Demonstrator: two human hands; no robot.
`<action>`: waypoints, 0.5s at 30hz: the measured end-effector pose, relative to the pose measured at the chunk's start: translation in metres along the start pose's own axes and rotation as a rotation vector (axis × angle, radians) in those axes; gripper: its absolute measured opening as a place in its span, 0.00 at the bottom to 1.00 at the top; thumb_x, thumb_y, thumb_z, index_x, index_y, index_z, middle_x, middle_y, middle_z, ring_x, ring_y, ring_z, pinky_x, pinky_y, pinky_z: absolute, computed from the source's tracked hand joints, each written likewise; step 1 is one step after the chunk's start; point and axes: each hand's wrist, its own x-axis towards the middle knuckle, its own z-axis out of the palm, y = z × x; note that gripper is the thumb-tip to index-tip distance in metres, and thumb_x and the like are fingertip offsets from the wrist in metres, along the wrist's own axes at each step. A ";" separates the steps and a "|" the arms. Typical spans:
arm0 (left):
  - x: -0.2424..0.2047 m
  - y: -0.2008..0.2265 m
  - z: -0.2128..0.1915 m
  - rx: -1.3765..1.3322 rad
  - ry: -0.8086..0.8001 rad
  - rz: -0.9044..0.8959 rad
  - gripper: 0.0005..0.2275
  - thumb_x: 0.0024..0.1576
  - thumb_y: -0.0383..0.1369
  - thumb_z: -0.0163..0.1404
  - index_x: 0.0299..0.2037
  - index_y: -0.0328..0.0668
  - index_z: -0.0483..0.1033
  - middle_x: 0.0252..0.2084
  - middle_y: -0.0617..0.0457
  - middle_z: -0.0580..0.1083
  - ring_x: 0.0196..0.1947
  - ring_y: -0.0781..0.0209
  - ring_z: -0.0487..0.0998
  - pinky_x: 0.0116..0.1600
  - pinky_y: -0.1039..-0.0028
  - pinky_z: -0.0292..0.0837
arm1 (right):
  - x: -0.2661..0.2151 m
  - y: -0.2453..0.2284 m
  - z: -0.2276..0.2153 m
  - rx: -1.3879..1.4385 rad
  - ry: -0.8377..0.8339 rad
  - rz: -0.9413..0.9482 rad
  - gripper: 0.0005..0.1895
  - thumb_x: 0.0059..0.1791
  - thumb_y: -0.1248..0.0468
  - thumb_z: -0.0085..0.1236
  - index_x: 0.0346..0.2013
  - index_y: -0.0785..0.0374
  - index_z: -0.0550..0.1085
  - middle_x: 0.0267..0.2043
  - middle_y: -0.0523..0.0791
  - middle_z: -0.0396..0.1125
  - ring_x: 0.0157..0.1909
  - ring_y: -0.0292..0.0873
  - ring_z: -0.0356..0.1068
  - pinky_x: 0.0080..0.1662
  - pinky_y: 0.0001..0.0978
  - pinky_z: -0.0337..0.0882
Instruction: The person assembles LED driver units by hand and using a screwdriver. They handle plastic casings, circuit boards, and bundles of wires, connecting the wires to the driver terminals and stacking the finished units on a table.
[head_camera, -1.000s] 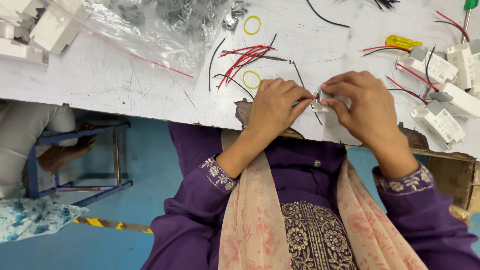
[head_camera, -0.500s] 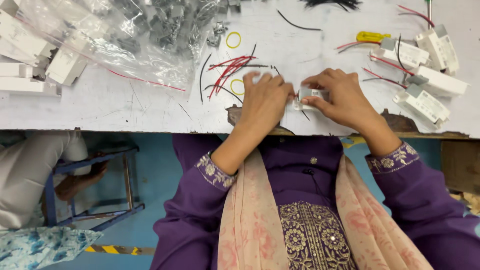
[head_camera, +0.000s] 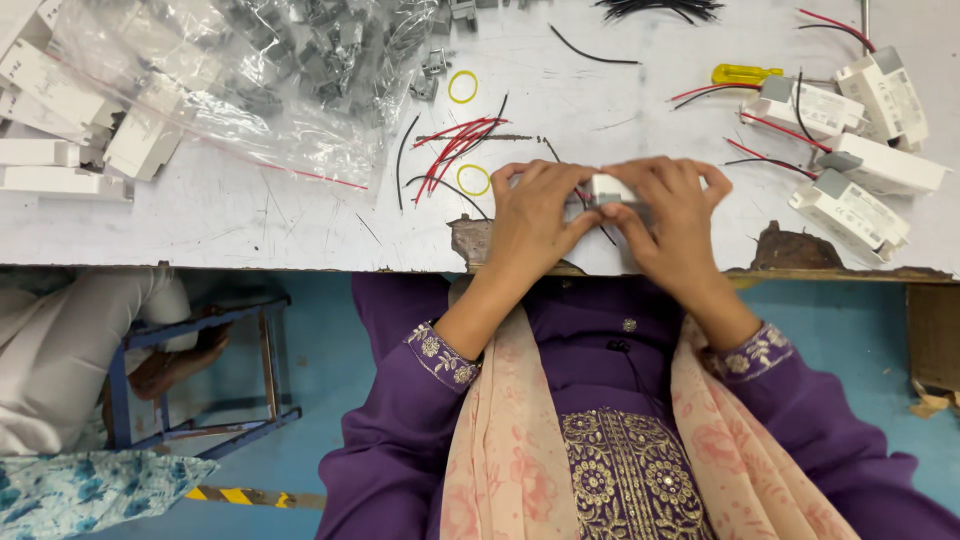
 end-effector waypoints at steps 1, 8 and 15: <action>0.002 -0.001 0.001 0.003 -0.009 0.001 0.18 0.50 0.43 0.62 0.48 0.48 0.78 0.43 0.60 0.77 0.51 0.61 0.75 0.64 0.58 0.54 | -0.003 -0.003 0.002 -0.013 0.023 0.016 0.19 0.52 0.56 0.63 0.57 0.56 0.77 0.53 0.43 0.68 0.59 0.46 0.64 0.65 0.49 0.47; 0.001 0.000 0.005 -0.005 0.064 0.029 0.13 0.52 0.40 0.61 0.43 0.47 0.77 0.39 0.60 0.76 0.46 0.61 0.76 0.64 0.58 0.55 | -0.005 -0.006 0.016 0.012 0.133 0.050 0.17 0.53 0.51 0.65 0.49 0.58 0.78 0.47 0.42 0.69 0.54 0.45 0.63 0.65 0.49 0.46; 0.003 -0.001 0.005 0.033 0.065 0.011 0.13 0.50 0.36 0.60 0.44 0.47 0.77 0.39 0.59 0.76 0.46 0.59 0.76 0.63 0.59 0.54 | 0.005 -0.007 0.024 -0.017 0.186 0.061 0.16 0.51 0.50 0.64 0.44 0.58 0.78 0.43 0.43 0.69 0.50 0.46 0.65 0.62 0.49 0.48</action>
